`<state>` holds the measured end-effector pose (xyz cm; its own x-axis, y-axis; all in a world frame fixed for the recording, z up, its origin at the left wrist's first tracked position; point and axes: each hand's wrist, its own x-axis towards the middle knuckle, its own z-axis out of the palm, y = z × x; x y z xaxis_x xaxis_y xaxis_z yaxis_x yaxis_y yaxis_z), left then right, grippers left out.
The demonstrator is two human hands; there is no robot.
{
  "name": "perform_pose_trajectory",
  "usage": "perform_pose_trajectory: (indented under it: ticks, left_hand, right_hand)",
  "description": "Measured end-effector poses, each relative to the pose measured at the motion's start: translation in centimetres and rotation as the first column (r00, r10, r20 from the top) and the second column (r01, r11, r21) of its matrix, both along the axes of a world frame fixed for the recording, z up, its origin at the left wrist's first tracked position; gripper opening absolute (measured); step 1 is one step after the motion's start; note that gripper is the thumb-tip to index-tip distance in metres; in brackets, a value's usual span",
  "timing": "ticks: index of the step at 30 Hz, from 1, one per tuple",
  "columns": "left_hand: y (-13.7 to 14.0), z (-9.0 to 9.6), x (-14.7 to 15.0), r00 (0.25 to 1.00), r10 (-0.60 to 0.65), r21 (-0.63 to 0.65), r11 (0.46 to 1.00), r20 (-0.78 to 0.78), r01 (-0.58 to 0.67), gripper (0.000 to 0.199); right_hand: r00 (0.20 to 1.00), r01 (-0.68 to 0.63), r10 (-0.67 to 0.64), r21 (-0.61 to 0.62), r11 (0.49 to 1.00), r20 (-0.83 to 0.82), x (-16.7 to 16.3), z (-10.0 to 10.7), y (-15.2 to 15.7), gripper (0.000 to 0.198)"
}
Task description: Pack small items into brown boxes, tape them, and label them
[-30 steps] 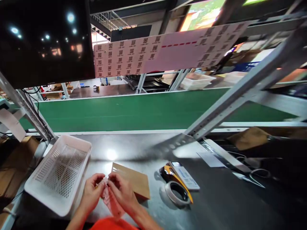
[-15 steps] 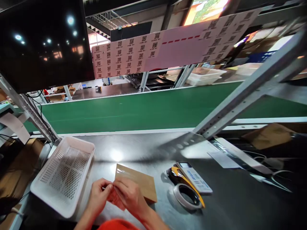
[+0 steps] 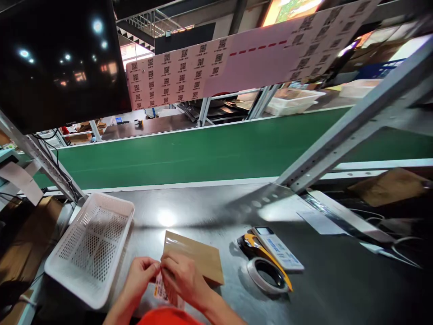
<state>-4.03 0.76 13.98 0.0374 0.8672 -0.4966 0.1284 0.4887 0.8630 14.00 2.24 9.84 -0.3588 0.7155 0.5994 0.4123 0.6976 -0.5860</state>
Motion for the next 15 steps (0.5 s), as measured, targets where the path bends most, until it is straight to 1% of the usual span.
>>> perform_pose_trajectory:
  ticks: [2, 4, 6, 8, 10, 11, 12, 13, 14, 15]
  left_hand:
    - [0.1, -0.1, -0.1, 0.999, -0.03, -0.016, 0.999, -0.02, 0.029, 0.072]
    - [0.2, -0.2, -0.3, 0.996, -0.07, -0.029, 0.997, -0.046, 0.069, 0.069]
    - [0.2, -0.6, -0.4, 0.992, -0.107, -0.055, 0.993, -0.061, 0.104, 0.066]
    - [0.1, -1.5, -0.8, 0.988, -0.134, -0.087, 0.988, -0.071, 0.128, 0.062]
    - [0.2, -3.0, -1.5, 0.985, -0.147, -0.096, 0.986, -0.093, 0.138, 0.059]
    - [0.3, -4.0, -2.0, 0.982, -0.151, -0.098, 0.985, -0.114, 0.14, 0.057]
    - [0.5, -5.1, -2.6, 0.977, -0.148, -0.093, 0.986, -0.151, 0.135, 0.055]
    - [0.6, -6.4, -3.3, 0.97, -0.145, -0.092, 0.987, -0.197, 0.129, 0.053]
    - [0.6, -7.6, -4.0, 0.958, -0.145, -0.093, 0.988, -0.247, 0.125, 0.051]
    - [0.6, -8.9, -4.7, 0.945, -0.142, -0.092, 0.989, -0.295, 0.12, 0.05]
  right_hand:
    - [1.0, -0.008, 0.007, -0.072, 0.997, -0.007, 0.0, -0.2, 0.1, 0.013]
    - [1.0, -0.004, 0.006, -0.089, 0.996, 0.022, 0.0, -0.7, 0.2, 0.011]
    - [0.998, -0.035, 0.038, -0.062, 0.997, 0.056, 0.0, -1.1, 0.1, 0.009]
    - [0.995, -0.095, 0.095, 0.01, 0.995, 0.019, 0.3, -1.1, -0.3, 0.005]
    - [0.983, -0.143, 0.154, 0.111, 0.983, -0.1, 0.6, -0.7, -1.2, 0.004]
    - [0.968, -0.159, 0.183, 0.147, 0.976, -0.168, 0.8, -0.4, -1.8, 0.006]
    - [0.95, -0.166, 0.201, 0.158, 0.973, -0.24, 1.1, -0.1, -2.5, 0.01]
    - [0.928, -0.157, 0.193, 0.137, 0.978, -0.319, 1.4, 0.2, -3.1, 0.013]
    - [0.902, -0.132, 0.154, 0.081, 0.988, -0.404, 1.7, 0.2, -3.7, 0.015]
    - [0.869, -0.091, 0.074, -0.011, 0.996, -0.489, 2.1, 0.0, -4.1, 0.014]
